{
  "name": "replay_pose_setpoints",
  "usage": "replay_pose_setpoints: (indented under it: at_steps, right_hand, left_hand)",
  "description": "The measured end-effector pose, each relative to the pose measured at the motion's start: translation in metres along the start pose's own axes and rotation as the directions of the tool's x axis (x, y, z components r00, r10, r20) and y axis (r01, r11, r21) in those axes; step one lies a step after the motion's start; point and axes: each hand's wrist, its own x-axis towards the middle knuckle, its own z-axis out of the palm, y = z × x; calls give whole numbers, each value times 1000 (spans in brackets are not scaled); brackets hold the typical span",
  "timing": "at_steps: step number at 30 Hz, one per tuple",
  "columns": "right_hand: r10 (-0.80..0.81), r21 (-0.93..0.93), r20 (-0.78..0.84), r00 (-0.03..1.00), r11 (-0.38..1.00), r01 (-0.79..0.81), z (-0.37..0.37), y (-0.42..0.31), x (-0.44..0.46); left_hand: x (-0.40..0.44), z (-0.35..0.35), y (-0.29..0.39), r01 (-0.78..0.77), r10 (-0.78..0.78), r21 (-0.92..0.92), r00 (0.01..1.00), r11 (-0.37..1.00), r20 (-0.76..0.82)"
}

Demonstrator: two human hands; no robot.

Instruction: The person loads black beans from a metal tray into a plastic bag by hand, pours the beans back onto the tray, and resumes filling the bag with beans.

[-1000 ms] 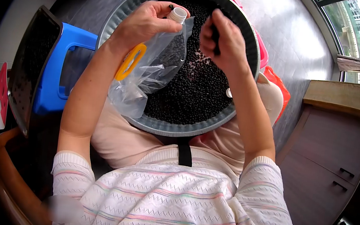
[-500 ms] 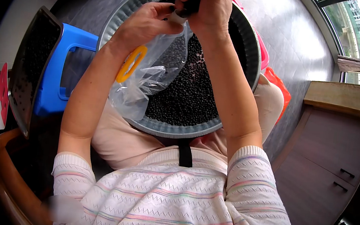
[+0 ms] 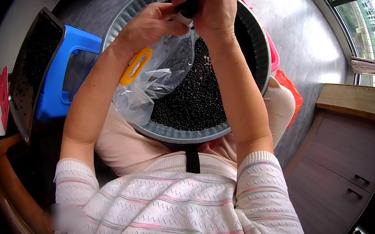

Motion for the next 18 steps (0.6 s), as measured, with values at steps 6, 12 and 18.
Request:
replay_pose_setpoints:
  at_steps: [6, 12, 18]
  right_hand:
    - [18, -21, -27, 999, 1000, -19, -12, -12, -10]
    - [71, -747, -105, 992, 653, -125, -103, 8, -60]
    - [242, -907, 261, 934, -269, 323, -114, 63, -137]
  left_hand:
    - [0, 4, 6, -12, 13, 39, 999, 999, -33]
    - [-2, 3, 6, -41, 45, 162, 999, 986, -24]
    - [2, -2, -3, -24, 31, 209, 999, 978, -34]
